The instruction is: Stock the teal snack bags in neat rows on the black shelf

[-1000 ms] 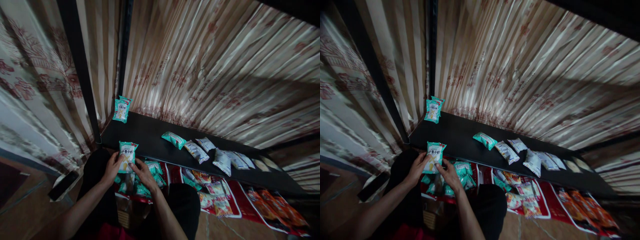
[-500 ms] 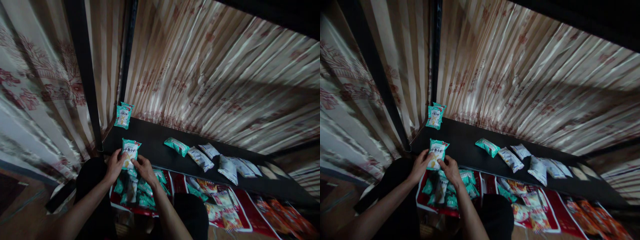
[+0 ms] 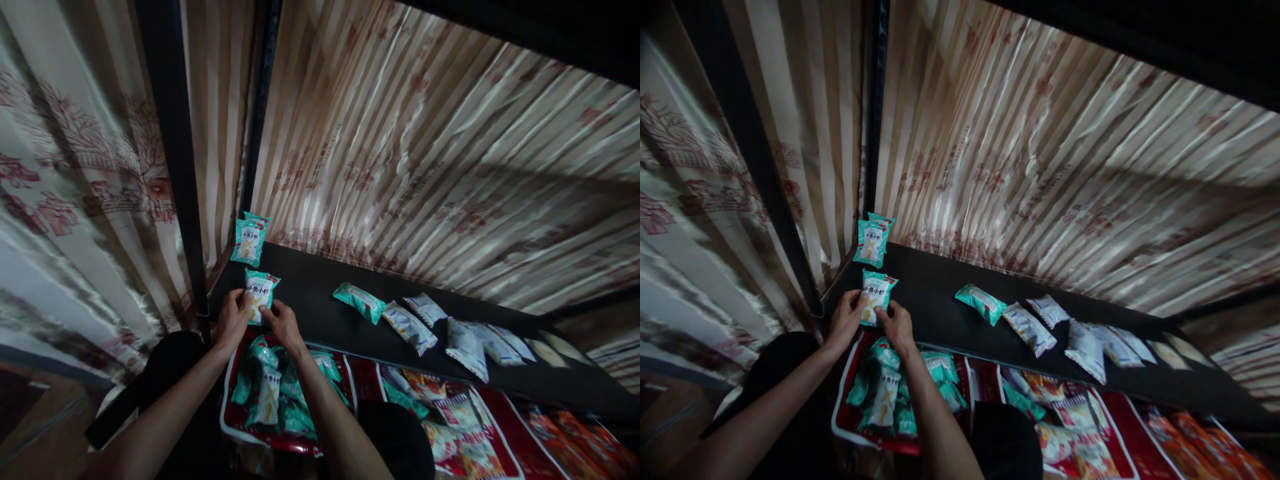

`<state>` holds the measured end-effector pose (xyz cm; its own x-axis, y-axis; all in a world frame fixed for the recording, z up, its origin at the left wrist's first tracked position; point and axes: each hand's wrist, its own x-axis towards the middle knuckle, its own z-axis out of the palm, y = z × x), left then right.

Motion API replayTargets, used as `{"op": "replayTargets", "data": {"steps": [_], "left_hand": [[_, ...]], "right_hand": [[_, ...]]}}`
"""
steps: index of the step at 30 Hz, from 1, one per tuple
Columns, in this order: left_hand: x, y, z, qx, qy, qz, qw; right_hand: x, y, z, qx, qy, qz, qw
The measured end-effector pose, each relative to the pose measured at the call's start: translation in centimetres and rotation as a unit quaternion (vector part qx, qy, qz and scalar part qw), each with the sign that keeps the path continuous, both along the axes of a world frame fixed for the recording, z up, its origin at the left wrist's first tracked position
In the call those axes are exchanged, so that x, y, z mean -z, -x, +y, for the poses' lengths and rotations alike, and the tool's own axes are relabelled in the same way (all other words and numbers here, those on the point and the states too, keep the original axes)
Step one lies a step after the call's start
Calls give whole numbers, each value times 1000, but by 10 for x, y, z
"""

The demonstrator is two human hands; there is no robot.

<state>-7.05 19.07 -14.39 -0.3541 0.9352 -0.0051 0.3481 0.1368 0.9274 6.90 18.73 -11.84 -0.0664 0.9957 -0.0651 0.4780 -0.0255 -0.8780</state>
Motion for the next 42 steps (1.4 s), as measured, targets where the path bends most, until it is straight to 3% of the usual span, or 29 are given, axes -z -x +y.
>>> {"op": "replayTargets", "data": {"steps": [9,16,26,33,42], "left_hand": [[-5,1,30,-59,-73,95,991],[-7,4,47,-54,-83,154,983],[8,4,60,-65,-196,210,956],[7,1,62,-52,-164,234,957],[2,1,67,-58,-126,200,970]], "right_hand": [[1,16,35,14,-18,-55,998],[0,26,59,27,-17,-93,995],[0,38,91,33,-19,-82,996],[10,43,107,39,-37,-52,997],[5,51,122,36,-47,-59,996]]}}
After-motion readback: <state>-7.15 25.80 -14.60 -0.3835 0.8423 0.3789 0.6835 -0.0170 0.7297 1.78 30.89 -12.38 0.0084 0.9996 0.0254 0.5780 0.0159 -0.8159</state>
